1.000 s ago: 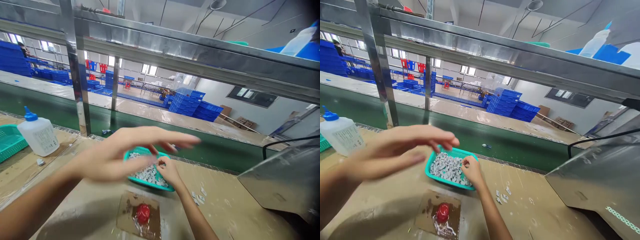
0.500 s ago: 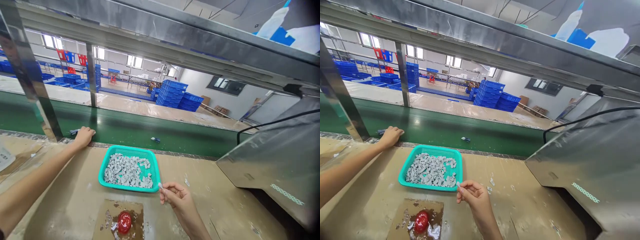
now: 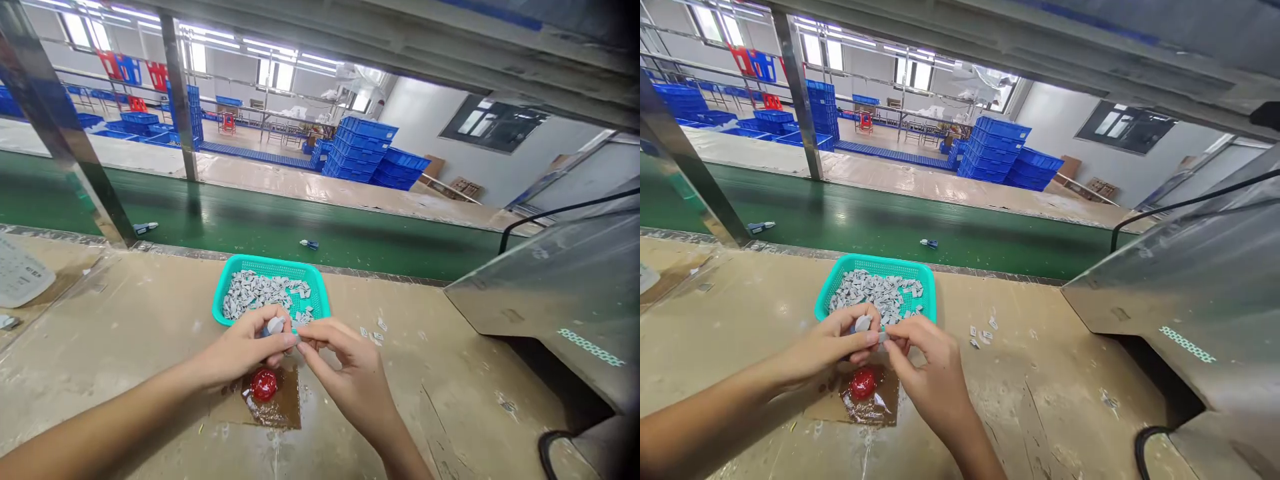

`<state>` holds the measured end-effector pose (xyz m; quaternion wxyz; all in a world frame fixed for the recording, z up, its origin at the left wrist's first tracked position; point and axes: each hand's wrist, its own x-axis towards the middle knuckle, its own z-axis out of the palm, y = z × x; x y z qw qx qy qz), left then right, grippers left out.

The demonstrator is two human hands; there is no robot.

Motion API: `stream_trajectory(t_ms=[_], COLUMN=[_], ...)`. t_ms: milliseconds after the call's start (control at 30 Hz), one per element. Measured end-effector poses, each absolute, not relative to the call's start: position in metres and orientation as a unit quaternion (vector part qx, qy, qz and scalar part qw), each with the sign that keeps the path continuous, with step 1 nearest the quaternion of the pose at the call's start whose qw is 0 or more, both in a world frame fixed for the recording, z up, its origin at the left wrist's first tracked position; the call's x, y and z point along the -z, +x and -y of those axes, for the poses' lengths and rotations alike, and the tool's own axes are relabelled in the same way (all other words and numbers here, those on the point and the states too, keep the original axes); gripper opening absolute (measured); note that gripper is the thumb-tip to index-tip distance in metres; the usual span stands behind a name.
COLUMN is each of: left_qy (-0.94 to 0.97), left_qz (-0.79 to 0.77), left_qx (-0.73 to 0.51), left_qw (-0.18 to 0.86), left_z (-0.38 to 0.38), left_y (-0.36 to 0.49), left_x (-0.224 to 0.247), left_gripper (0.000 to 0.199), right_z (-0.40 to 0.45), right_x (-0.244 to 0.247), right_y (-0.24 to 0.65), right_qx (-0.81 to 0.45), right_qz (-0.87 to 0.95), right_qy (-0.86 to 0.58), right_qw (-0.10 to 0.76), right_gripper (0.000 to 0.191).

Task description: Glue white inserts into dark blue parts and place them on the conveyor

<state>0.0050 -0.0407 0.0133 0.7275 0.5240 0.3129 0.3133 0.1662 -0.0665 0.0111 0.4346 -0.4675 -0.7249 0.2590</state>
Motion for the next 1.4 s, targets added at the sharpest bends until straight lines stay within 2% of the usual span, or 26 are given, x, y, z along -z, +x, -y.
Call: stream_trajectory(t_ms=[67,267,367,500,633,833,933,1000,1167,1300,1400], left_qy=[0.524,0.593,0.55,0.35,0.242,0.274,0.286,0.305,0.366,0.351,0.312], left_qz=[-0.315,-0.314,-0.368,-0.347,-0.274,-0.252,-0.237,-0.24,-0.274,-0.262,-0.253], left_qx=[-0.311,-0.268,-0.318,-0.417,-0.358,-0.363,-0.382,-0.376,-0.372,-0.379,-0.365], left_qw=[0.728,0.691,0.679,0.763,0.859,0.854,0.846,0.842,0.808,0.815,0.84], left_z=[0.04,0.04,0.033,0.017,0.012,0.016,0.016,0.017,0.021,0.022,0.023], left_y=[0.007,0.001,-0.007,-0.022,-0.032,-0.032,-0.032,-0.033,-0.032,-0.029,-0.027], left_x=[-0.007,-0.009,-0.011,-0.014,-0.022,-0.024,-0.023,-0.023,-0.026,-0.029,-0.03], left_gripper=[0.016,0.012,0.008,0.025,0.035,0.033,0.023,0.019,0.027,0.015,0.017], right_z=[0.07,0.077,0.087,0.111,0.129,0.127,0.124,0.123,0.121,0.12,0.119], right_x=[-0.01,-0.009,0.005,0.043,0.069,0.07,0.068,0.068,0.065,0.064,0.063], right_y=[0.168,0.171,0.179,0.192,0.195,0.185,0.183,0.182,0.178,0.176,0.175], right_qx=[-0.221,-0.238,-0.222,-0.195,-0.176,-0.103,-0.075,-0.07,-0.079,-0.071,-0.069], right_qz=[0.747,0.751,0.747,0.76,0.778,0.802,0.805,0.803,0.795,0.794,0.795], right_qy=[-0.464,-0.464,-0.501,-0.537,-0.541,-0.534,-0.533,-0.537,-0.55,-0.552,-0.552], right_qw=[0.421,0.404,0.376,0.311,0.266,0.248,0.248,0.249,0.243,0.243,0.242], right_gripper=[0.01,0.009,0.007,0.008,0.012,0.016,0.017,0.019,0.023,0.026,0.028])
